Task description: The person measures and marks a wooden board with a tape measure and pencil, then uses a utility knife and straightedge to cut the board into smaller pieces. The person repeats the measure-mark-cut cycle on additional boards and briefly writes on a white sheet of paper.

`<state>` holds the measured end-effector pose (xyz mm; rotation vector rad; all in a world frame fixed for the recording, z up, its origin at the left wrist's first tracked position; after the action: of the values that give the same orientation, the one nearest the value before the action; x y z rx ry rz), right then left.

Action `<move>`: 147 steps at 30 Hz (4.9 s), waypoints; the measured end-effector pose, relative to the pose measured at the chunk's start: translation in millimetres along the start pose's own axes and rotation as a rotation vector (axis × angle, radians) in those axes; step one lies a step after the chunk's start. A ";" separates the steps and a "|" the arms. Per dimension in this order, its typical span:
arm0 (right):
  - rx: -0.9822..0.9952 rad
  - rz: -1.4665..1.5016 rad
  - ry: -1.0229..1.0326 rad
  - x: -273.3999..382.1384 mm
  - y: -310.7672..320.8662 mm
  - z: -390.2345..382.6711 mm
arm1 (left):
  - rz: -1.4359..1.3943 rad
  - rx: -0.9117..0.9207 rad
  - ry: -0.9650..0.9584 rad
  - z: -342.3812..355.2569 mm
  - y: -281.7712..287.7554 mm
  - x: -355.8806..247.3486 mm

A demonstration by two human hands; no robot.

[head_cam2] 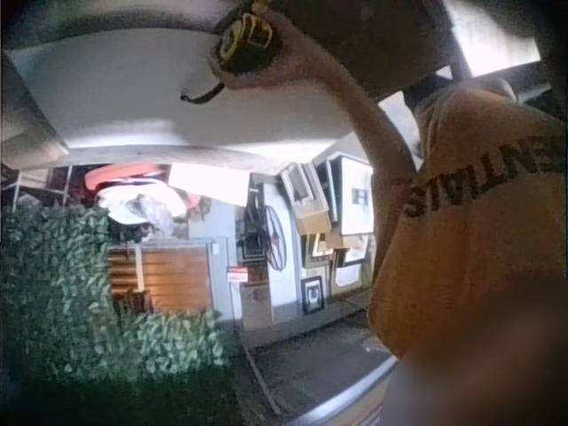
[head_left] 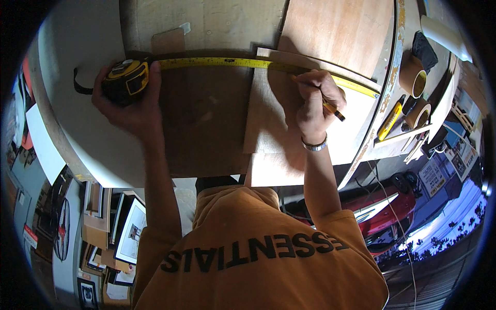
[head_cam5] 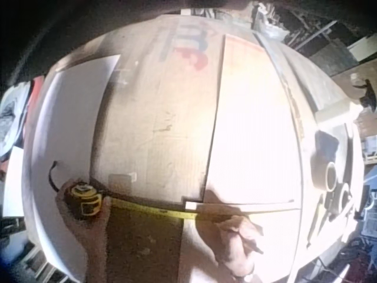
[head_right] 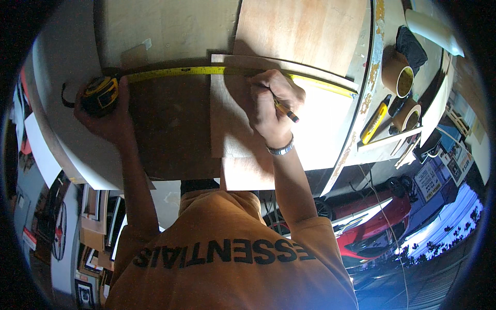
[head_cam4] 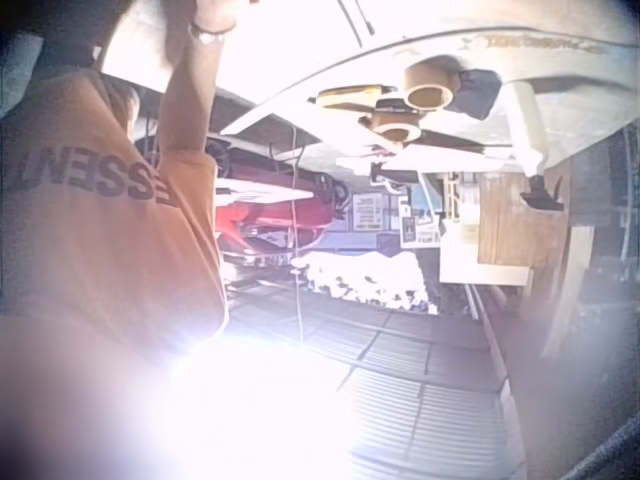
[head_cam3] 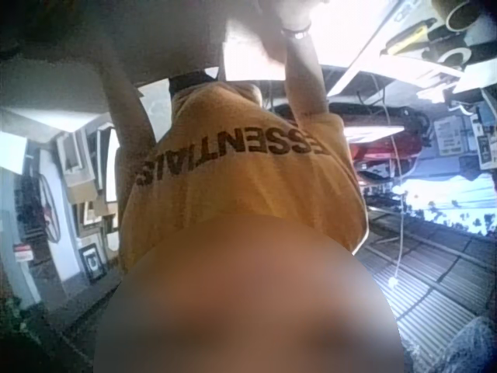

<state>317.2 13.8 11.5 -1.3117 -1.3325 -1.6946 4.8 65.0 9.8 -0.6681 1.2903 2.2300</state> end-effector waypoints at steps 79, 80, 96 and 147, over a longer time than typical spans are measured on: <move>-0.005 -0.054 -0.164 -1.5 -0.8 -106.8 | 0.073 0.046 -0.070 -79.0 64.1 9.4; -0.003 -0.060 -0.166 -1.6 -1.1 -106.5 | 0.066 0.042 -0.075 -78.9 64.1 9.1; 0.016 -0.051 -0.160 2.5 -2.2 -106.5 | 0.099 0.045 -0.071 -78.8 65.8 7.5; -0.719 -0.014 -0.723 -50.5 178.9 -164.1 | 0.040 -0.164 0.216 -36.0 120.4 51.6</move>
<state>438.5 -202.0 24.7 -2.5062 -1.0881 -1.8658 -102.9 -12.1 40.4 -0.9751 1.2369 2.3671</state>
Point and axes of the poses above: each hand's wrist, its own z-axis towards the middle knuckle, its own y-axis out of the back of the hand, x = y × z, the point moved 5 cm from there along z, towards the middle knuckle, and after that the axes turned 9 degrees about -y, right-handed, at the moved point
